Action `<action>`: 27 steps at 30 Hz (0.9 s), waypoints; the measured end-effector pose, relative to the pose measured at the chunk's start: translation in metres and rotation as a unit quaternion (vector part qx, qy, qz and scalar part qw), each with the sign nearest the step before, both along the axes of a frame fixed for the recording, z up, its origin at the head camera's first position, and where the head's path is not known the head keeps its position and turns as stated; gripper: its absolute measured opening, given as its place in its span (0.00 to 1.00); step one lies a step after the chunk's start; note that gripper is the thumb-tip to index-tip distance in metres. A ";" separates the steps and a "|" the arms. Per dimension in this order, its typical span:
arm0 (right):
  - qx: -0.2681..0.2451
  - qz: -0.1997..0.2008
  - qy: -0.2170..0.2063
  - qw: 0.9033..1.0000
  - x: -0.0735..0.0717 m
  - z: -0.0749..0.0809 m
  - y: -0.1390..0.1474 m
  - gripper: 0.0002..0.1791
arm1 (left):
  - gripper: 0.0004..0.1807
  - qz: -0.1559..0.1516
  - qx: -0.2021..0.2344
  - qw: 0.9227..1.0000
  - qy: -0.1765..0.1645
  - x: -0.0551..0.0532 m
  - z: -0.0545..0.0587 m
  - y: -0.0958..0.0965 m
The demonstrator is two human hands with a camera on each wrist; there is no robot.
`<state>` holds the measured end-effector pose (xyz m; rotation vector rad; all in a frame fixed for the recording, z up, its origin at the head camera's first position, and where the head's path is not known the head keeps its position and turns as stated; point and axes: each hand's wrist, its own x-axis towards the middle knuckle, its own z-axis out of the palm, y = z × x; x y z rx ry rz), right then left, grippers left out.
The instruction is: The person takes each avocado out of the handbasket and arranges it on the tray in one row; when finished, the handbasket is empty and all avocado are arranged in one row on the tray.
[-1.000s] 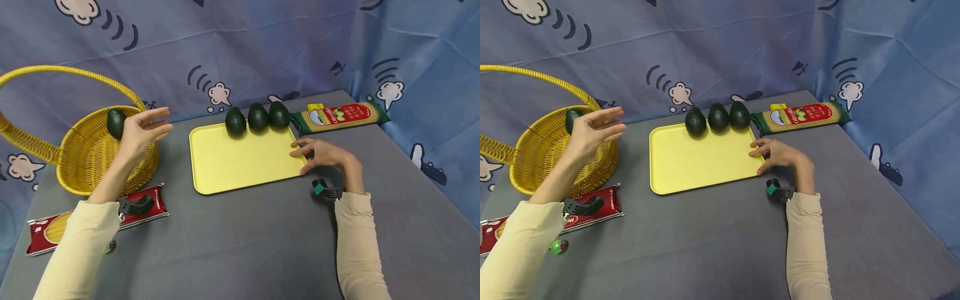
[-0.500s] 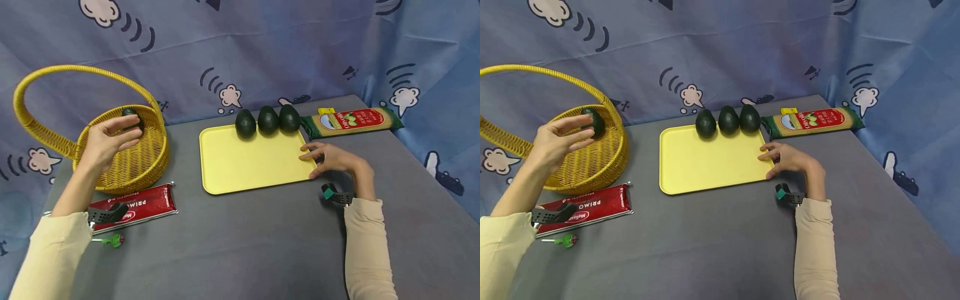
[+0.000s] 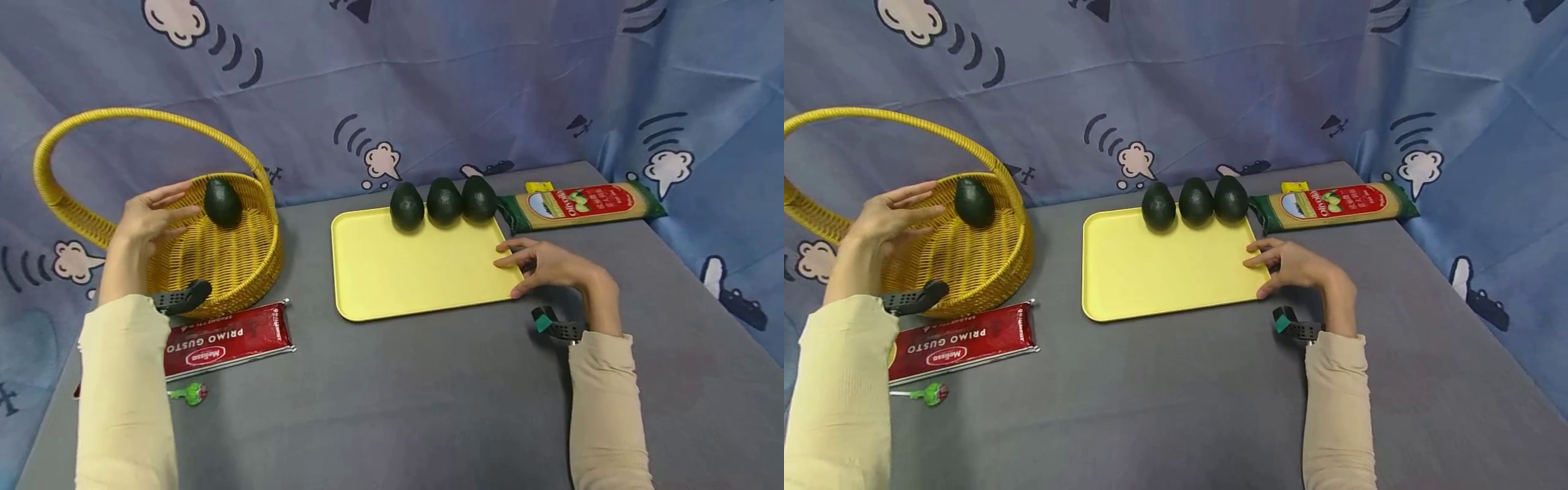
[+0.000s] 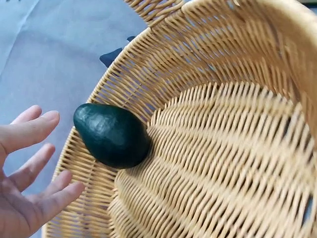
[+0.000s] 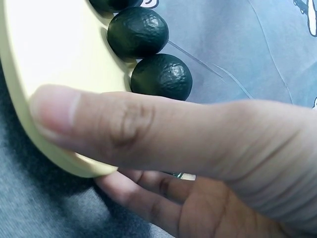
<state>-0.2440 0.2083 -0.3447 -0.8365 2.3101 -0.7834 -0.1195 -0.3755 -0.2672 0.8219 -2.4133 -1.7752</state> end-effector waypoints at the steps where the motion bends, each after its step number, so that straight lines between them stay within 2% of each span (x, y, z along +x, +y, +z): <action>1: -0.002 0.000 0.002 1.000 0.000 0.000 0.000 0.35 | 0.34 0.000 -0.010 1.000 -0.013 -0.002 -0.001 -0.001; 6: -0.011 0.006 -0.005 1.000 0.001 -0.003 -0.002 0.34 | 0.37 -0.002 -0.028 0.998 -0.048 -0.009 -0.007 -0.005; 10: -0.020 0.015 -0.003 1.000 0.001 -0.005 -0.003 0.34 | 0.37 -0.007 -0.040 0.997 -0.059 -0.012 -0.009 -0.009; 18: -0.011 0.014 0.010 1.000 -0.001 -0.003 -0.001 0.34 | 0.34 -0.046 -0.034 0.996 -0.061 -0.026 -0.019 -0.009; 27: -0.003 0.006 0.012 1.000 -0.001 0.000 0.001 0.34 | 0.32 -0.049 -0.032 0.997 -0.048 -0.039 -0.033 -0.009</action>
